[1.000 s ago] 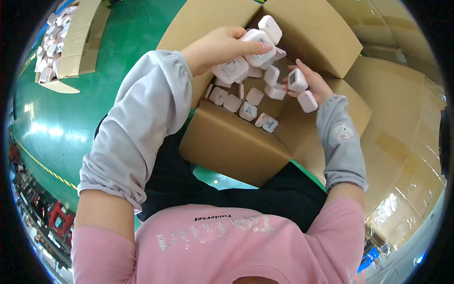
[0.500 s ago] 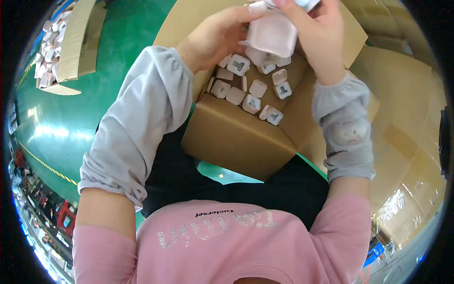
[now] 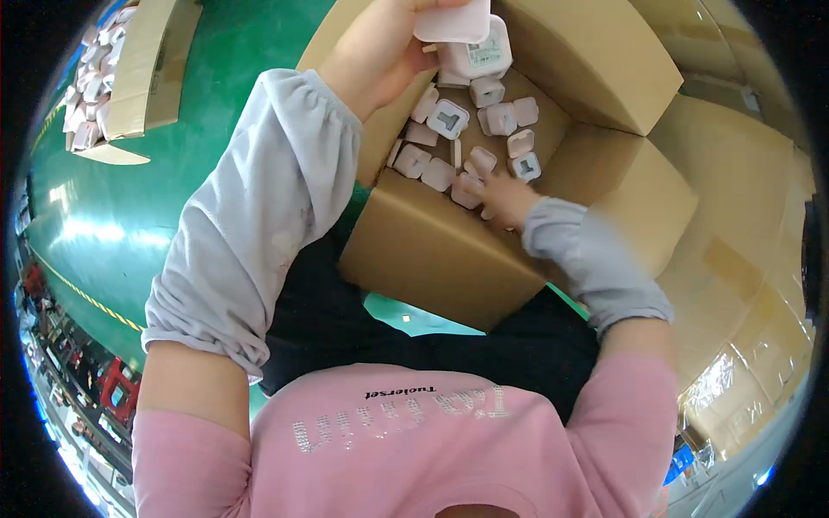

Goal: The recorder is picking up and organizing small white electronic components within cardboard boxes on a factory floor.

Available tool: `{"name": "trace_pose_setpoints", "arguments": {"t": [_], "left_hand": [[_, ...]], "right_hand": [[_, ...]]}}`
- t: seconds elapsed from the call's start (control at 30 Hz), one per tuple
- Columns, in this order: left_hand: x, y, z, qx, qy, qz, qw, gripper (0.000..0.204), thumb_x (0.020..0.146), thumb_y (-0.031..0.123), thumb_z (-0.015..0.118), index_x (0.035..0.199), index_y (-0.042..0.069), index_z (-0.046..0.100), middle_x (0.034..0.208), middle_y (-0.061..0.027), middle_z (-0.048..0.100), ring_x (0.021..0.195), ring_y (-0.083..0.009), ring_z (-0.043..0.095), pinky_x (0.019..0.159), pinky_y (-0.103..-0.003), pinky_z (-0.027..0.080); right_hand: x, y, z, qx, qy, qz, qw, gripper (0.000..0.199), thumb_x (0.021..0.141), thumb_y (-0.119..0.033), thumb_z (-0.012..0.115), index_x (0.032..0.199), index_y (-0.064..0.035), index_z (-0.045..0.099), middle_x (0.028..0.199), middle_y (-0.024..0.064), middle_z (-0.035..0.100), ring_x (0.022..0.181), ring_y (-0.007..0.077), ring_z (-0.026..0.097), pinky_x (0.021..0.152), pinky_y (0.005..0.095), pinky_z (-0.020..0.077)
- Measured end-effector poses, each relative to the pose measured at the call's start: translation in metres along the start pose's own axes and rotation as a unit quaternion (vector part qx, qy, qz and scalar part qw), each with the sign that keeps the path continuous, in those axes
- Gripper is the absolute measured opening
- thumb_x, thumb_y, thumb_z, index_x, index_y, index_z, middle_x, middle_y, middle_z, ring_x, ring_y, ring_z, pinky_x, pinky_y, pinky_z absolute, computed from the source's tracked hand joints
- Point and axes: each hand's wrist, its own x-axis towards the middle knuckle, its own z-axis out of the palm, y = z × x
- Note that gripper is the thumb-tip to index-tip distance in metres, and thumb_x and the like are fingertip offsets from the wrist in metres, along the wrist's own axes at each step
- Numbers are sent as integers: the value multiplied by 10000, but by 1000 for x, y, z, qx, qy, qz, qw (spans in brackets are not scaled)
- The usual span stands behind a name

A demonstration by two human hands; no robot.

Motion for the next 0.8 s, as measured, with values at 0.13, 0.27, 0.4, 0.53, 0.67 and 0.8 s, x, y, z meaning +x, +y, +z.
{"name": "trace_pose_setpoints", "arguments": {"t": [0.13, 0.27, 0.4, 0.53, 0.67, 0.8], "left_hand": [[-5, 7, 5, -6, 15, -20, 1000, 333, 766, 197, 602, 1063, 68, 523, 1003, -64, 564, 957, -192, 533, 839, -387, 399], [-9, 12, 0, 3, -18, -19, 1000, 341, 766, 188, 594, 1076, 68, 520, 1021, -62, 564, 987, -191, 527, 853, -388, 400], [-4, 11, -4, 14, -36, -6, 999, 358, 793, 271, 611, 1083, 80, 525, 1039, -66, 562, 999, -177, 525, 842, -394, 410], [-25, 37, 15, 10, -103, 62, 993, 341, 834, 172, 502, 1145, 47, 437, 1010, -84, 536, 928, -187, 543, 814, -365, 438], [-25, 37, 13, -22, -26, -32, 999, 360, 814, 158, 509, 1151, 57, 431, 1032, -85, 525, 930, -198, 537, 829, -370, 426], [-27, 40, 24, -6, 0, -48, 999, 368, 809, 158, 511, 1153, 55, 432, 1027, -89, 527, 933, -202, 536, 840, -373, 419]], "right_hand": [[32, -13, 38, -75, 93, 3, 993, 527, 852, -133, 427, 1304, -395, 361, 1277, 170, 372, 1001, 397, 526, 772, 423, 506], [52, 11, 52, 59, 130, 19, 990, 374, 820, -123, 488, 1174, -241, 484, 1182, 174, 437, 930, 338, 546, 762, 427, 498], [42, 71, 50, 192, 323, -42, 926, 491, 678, -50, 591, 1154, -108, 484, 1013, 115, 539, 872, 237, 562, 673, 396, 483], [-10, 76, -44, 768, 81, -80, 630, 713, 574, 33, 566, 1234, -168, 385, 1080, 159, 560, 1006, 287, 551, 742, 393, 488], [-39, 71, -82, 809, 65, -186, 554, 854, 446, 2, 560, 1249, -219, 371, 1128, 190, 540, 1066, 340, 522, 780, 395, 484], [-46, 81, -87, 792, 49, -222, 567, 877, 424, -44, 569, 1261, -209, 366, 1121, 191, 544, 1052, 326, 530, 806, 394, 476]]}}
